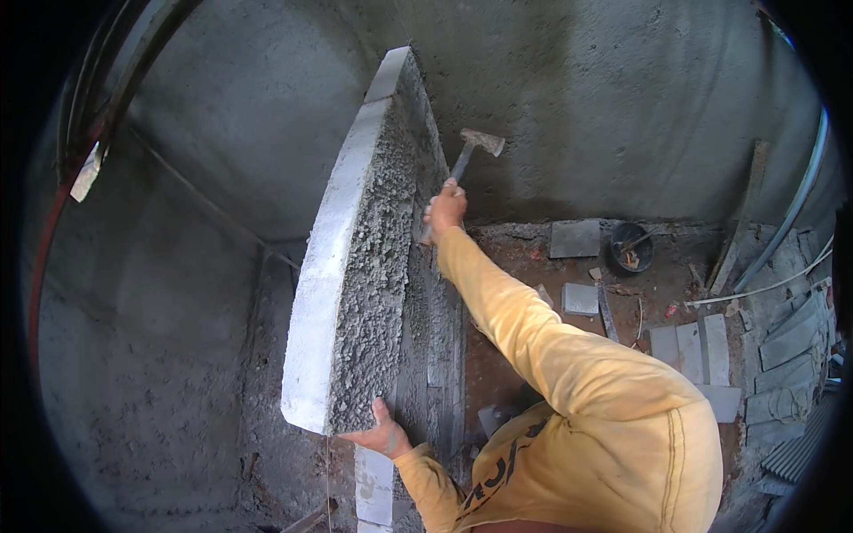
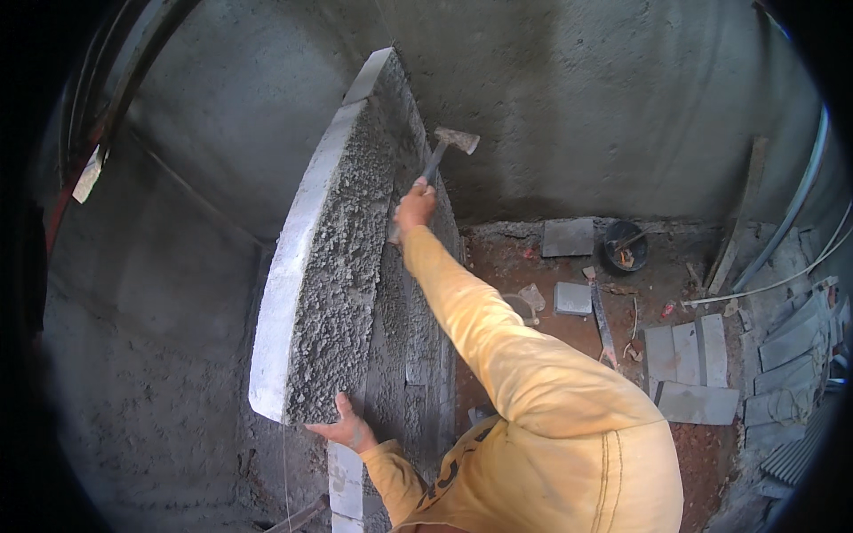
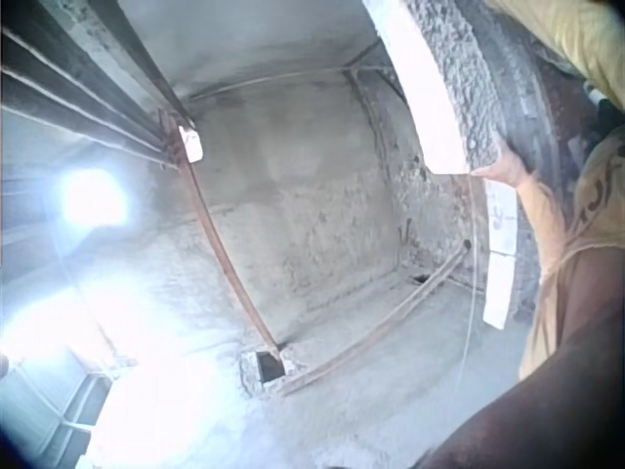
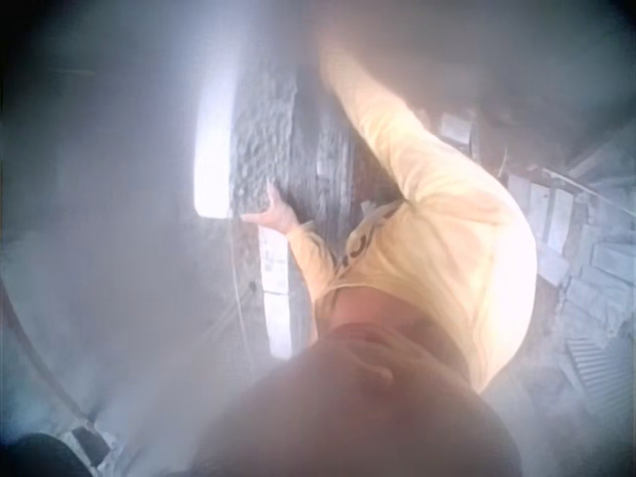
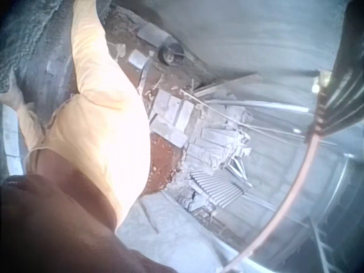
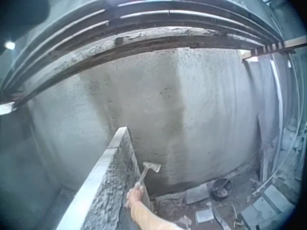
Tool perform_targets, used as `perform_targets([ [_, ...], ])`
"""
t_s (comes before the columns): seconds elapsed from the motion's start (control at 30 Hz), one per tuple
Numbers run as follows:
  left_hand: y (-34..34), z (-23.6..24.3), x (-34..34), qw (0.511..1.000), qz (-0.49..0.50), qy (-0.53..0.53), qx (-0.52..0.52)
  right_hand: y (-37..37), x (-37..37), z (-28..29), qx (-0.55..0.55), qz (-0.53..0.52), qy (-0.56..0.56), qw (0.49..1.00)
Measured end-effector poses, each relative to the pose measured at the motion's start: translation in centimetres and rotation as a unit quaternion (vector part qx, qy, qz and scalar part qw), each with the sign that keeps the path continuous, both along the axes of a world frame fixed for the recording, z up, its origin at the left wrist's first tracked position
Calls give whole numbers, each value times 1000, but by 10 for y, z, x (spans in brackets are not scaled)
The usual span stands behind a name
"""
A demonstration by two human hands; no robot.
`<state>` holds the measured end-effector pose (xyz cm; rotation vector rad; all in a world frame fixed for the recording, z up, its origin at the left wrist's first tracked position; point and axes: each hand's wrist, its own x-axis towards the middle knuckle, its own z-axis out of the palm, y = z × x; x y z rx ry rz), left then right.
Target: The person applies mortar to a curved concrete wall using a trowel, then places and adjusts white blocks along the mortar line. They use a hammer to tap blocks into position and a measuring tape to check alignment.
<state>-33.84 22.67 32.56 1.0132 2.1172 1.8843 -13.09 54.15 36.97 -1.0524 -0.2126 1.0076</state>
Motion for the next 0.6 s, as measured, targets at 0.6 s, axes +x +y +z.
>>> perform_targets([
  [0.6, 4, -8, -3, 996, 24, 83, 6, -16, -14, -30, -85, 131, -119, 981],
])
